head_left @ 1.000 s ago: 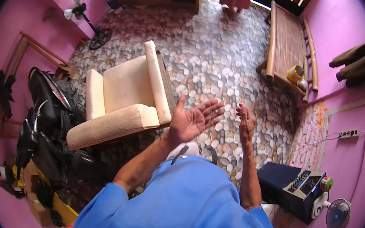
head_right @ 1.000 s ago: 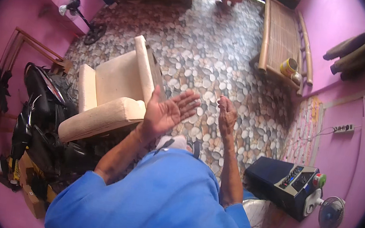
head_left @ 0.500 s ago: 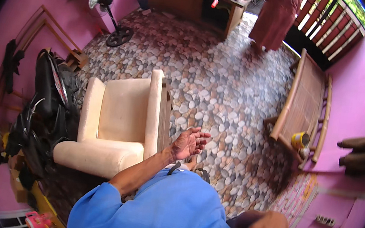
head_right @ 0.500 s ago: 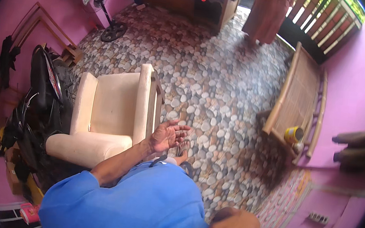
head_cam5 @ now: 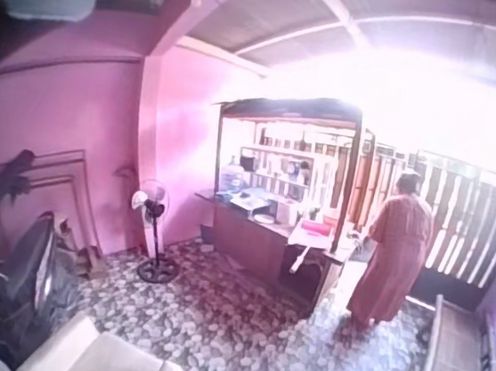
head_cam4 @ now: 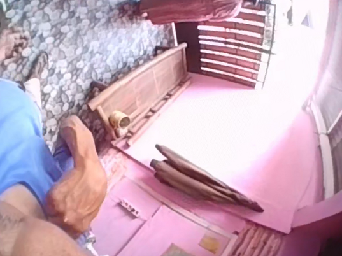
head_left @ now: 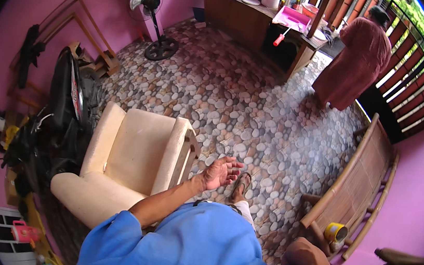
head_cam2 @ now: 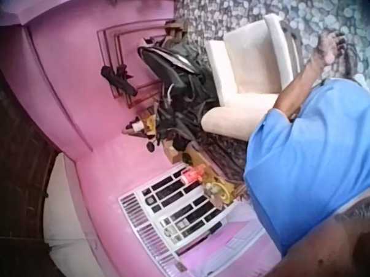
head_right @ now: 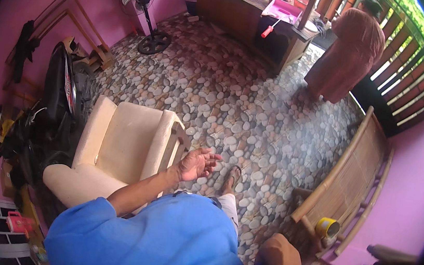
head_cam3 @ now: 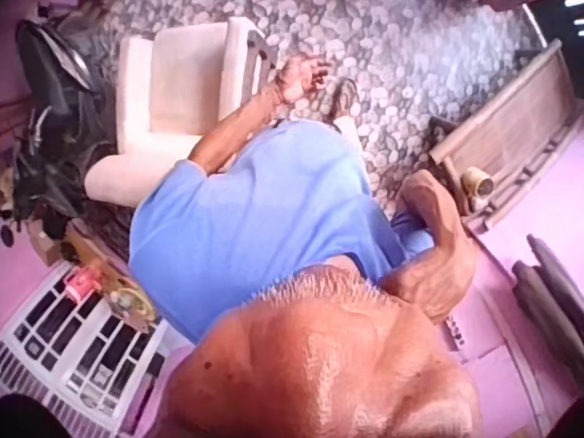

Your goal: The person prepares pink paint in a tray by lining it with a pink plastic bag, adding a dark liquid from a small bottle, and stirring the mixture with a spatula. They also handle a paintbrush and move around the workspace to gather materials.

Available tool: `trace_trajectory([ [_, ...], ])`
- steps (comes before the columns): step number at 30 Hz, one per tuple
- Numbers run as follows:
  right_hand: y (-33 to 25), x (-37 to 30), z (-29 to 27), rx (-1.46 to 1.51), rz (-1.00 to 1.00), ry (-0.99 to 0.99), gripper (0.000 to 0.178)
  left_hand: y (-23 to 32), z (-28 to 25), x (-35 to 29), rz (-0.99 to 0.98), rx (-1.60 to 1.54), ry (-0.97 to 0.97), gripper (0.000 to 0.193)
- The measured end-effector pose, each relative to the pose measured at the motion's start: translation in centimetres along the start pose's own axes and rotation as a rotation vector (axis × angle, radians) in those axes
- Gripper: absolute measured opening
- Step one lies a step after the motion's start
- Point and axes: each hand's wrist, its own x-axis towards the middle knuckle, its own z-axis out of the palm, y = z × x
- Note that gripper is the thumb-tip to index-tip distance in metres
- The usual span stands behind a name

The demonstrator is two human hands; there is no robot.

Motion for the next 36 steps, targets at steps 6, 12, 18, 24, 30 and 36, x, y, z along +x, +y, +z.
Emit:
trace_trajectory([
  [6, -2.3, -6.4, -10.2, 0.009, -0.025, -0.172, 0.041, 7.7, 0.8, 7.6, 0.097, -0.037, 0.127, 0.050],
  [12, -4.4, -10.7, -19.9, -0.007, -0.026, -0.358, 0.053, 14.1, 0.3, 13.3, 0.168, -0.114, 0.176, 0.050],
  [18, -3.5, -12.0, -29.0, -0.059, -0.023, -0.522, 0.065, 22.4, -3.0, 18.8, 0.147, -0.178, 0.238, 0.048],
  [24, 2.6, -10.2, -44.0, 0.025, 0.022, -0.555, 0.041, 35.9, -7.1, 24.6, 0.132, -0.164, 0.193, 0.048],
  [30, 8.4, -8.2, -56.2, -0.001, -0.106, -0.332, 0.022, 49.8, -10.4, 27.3, 0.104, -0.074, 0.202, 0.046],
  [36, 19.0, -19.2, -66.7, -0.536, 0.482, 1.318, 0.022, 58.8, -15.3, 30.1, 0.166, 0.058, 0.401, 0.020],
])
